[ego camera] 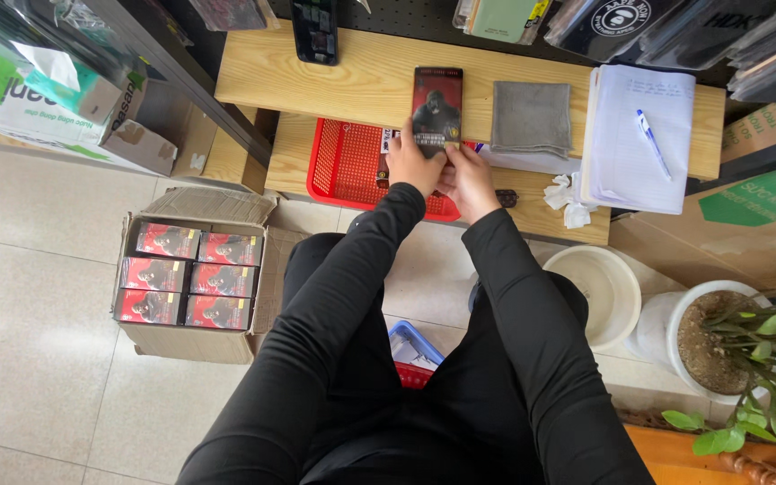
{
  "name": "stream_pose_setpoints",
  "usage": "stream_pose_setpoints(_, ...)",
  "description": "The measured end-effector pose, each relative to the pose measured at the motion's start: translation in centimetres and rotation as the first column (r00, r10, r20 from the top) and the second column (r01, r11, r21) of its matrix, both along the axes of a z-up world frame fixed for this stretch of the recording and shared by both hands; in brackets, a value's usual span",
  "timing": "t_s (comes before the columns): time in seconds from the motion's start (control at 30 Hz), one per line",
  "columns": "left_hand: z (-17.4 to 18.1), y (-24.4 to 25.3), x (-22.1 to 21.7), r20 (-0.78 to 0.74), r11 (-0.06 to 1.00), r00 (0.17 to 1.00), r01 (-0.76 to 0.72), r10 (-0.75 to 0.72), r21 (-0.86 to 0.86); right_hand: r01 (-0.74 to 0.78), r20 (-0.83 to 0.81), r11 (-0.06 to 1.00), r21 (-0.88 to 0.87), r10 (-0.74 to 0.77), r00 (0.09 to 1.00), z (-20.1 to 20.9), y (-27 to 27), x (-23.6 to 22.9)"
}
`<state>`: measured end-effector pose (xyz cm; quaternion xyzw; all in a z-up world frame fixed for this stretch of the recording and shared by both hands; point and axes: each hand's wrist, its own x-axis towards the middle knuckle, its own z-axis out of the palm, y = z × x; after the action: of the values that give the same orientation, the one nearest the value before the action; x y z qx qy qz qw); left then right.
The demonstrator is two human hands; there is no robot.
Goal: The person wipes a small box with a grey cloth and writes in a notebook using a blue pen. They handle individual phone screen protector packages, removing one from a wrapper and placing others into a red basket.
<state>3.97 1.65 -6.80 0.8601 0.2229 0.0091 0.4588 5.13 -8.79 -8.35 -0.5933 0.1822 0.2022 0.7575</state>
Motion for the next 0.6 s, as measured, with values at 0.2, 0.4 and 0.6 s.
stream_pose_setpoints(0.2, 0.5, 2.0, 2.8, -0.076, 0.936, 0.982, 0.19, -0.176, 0.298, 0.073, 0.031, 0.996, 0.047, -0.075, 0.997, 1.3, 1.6, 2.0)
stream_pose_setpoints(0.4, -0.7, 3.0, 4.3, -0.003, 0.905, 0.981, 0.178, -0.191, 0.386, 0.223, 0.493, 0.81, -0.543, 0.092, 0.865, 2.5, -6.9, 4.0)
stream_pose_setpoints(0.6, -0.5, 2.7, 4.3, 0.172, 0.948, 0.964, 0.15, -0.203, 0.281, 0.556, 0.53, -0.024, -0.831, 0.268, 0.804, 3.0, -21.8, 3.4)
